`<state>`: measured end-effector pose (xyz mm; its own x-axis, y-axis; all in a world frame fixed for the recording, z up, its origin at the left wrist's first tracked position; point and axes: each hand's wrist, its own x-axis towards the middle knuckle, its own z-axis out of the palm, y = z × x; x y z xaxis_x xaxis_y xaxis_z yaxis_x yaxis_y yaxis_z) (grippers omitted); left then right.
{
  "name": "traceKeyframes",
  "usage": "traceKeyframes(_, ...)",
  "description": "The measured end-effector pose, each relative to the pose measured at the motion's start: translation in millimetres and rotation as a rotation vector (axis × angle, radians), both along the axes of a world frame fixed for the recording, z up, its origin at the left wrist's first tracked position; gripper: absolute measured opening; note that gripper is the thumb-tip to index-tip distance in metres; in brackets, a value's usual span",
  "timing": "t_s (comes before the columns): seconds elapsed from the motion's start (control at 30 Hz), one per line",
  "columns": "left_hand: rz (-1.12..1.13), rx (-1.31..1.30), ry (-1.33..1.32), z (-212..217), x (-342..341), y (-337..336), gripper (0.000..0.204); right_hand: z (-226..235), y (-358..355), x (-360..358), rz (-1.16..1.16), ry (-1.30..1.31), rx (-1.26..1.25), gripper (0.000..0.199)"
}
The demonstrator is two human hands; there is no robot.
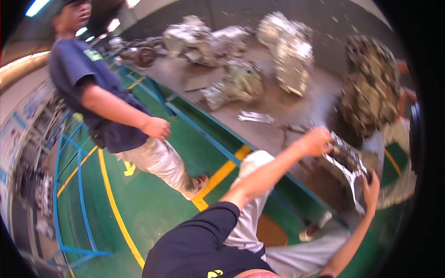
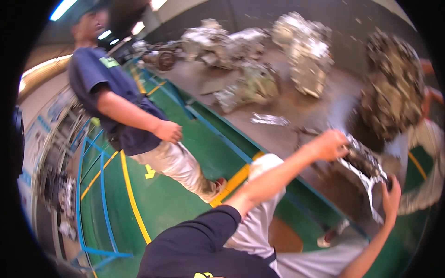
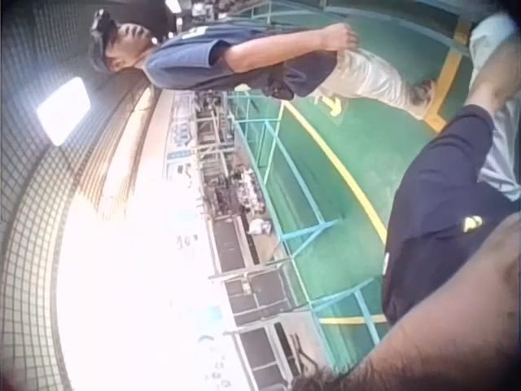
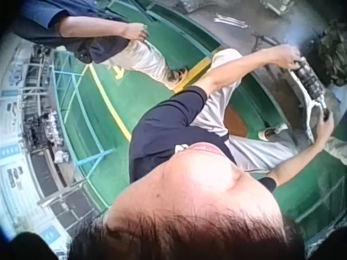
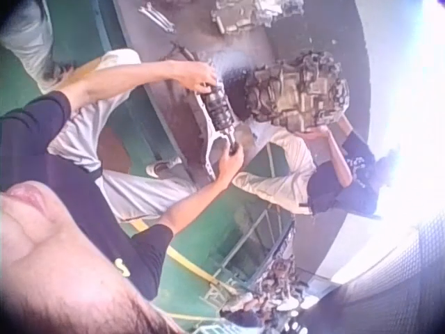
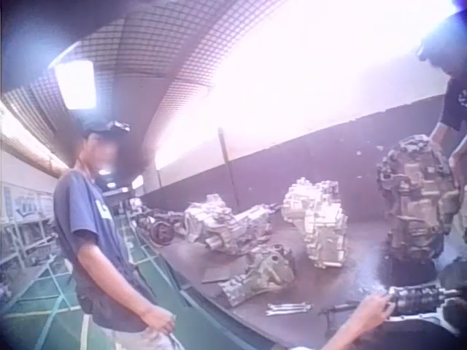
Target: The person assembles a gear set onto a shaft within a transmission housing by hand, rotating the gears and aligning them with the fork.
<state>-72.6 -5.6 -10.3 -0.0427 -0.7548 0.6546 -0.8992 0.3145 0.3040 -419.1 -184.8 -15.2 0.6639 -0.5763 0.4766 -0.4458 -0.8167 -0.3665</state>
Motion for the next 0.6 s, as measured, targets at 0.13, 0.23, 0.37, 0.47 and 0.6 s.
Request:
traceKeyframes(0.13, 0.066, -0.037, 0.011, -14, -4, 4, 0.029, 2, 6, 11, 0.029, -0.026, 0.188, 0.035)
traceKeyframes(0.23, 0.086, -0.035, -0.011, -15, 0, 10, 0.035, 13, 13, 25, 0.067, -0.053, 0.209, 0.032)
traceKeyframes(0.37, 0.085, -0.044, -0.013, -12, -3, 12, 0.040, 23, 22, 32, 0.049, -0.022, 0.264, 0.030)
traceKeyframes(0.47, 0.099, -0.035, -0.001, -9, 0, 16, 0.041, 24, 21, 39, 0.046, -0.029, 0.261, 0.029)
traceKeyframes(0.6, 0.066, -0.090, 0.027, -3, -17, 9, 0.038, 26, 19, 19, 0.039, -0.035, 0.192, 0.029)
